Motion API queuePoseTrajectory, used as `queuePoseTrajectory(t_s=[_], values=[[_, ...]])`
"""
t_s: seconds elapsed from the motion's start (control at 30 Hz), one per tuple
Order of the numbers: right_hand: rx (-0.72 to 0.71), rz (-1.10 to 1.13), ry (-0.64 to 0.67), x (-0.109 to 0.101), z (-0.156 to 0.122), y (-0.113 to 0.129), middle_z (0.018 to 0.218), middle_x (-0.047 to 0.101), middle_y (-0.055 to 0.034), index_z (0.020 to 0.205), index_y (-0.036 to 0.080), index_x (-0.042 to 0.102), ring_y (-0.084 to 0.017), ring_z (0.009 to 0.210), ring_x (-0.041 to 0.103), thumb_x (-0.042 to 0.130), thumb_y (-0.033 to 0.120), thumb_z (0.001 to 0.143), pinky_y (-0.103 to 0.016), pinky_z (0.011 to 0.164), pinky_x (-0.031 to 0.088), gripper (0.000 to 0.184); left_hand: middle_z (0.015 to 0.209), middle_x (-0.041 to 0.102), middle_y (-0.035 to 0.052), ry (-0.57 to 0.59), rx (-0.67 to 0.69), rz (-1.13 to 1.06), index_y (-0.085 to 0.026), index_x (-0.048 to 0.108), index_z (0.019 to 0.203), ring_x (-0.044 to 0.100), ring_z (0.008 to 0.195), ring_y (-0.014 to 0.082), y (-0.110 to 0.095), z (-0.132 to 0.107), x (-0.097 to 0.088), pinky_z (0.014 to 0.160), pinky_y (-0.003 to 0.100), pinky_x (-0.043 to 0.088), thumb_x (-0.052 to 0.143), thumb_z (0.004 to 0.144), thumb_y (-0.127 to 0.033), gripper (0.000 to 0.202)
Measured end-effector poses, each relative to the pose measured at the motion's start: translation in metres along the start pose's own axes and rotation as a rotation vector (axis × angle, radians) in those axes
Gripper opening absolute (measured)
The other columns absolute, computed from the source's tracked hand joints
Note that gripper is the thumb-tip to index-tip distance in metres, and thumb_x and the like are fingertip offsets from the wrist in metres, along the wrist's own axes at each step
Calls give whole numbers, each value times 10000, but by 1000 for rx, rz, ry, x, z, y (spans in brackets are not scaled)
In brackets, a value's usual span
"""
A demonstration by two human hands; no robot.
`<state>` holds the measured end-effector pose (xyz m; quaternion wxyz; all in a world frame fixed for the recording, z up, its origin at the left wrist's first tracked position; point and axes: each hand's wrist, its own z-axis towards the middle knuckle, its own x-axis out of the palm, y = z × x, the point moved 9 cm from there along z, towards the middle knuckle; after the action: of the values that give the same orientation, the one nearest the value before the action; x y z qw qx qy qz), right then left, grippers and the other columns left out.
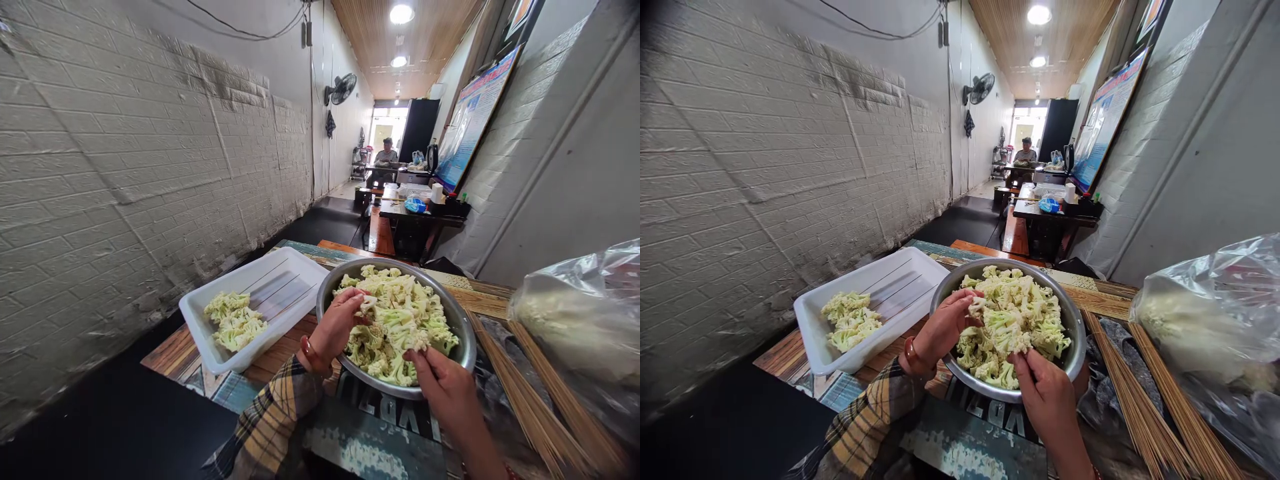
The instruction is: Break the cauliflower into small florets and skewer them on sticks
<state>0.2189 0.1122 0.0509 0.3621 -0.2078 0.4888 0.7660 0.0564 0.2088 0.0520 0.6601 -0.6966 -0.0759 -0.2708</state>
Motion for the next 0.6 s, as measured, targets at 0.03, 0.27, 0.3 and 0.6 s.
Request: queuePoseTrajectory(t_s=[0.03,0.27,0.3,0.6], values=[[3,2,1,0,0,1,603,651,-16,623,219,538,-159,547,606,380,461,920,-251,518,406,414,994,589,64,37,-31,-30,-152,572,788,559,775,129,2,0,3,594,232,491,646,744,-300,171],[32,14,19,-1,-1,1,624,647,-38,628,218,519,-175,608,617,347,443,935,-261,570,410,418,805,623,44,129,-150,-157,-176,498,848,595,657,130,9,-2,11,636,318,548,575,820,-305,153],[29,24,21,-1,-1,1,636,653,-42,630,218,520,-177,618,620,350,444,935,-260,579,412,416,796,615,36,131,-148,-152,-176,502,861,597,657,129,9,-2,11,618,306,550,564,830,-310,151],[37,37,37,3,-1,-4,616,637,-25,655,215,548,-178,608,608,361,474,924,-260,573,388,418,775,608,26,139,-87,-64,-167,507,848,567,576,92,12,4,9,458,185,495,617,806,-384,246]])
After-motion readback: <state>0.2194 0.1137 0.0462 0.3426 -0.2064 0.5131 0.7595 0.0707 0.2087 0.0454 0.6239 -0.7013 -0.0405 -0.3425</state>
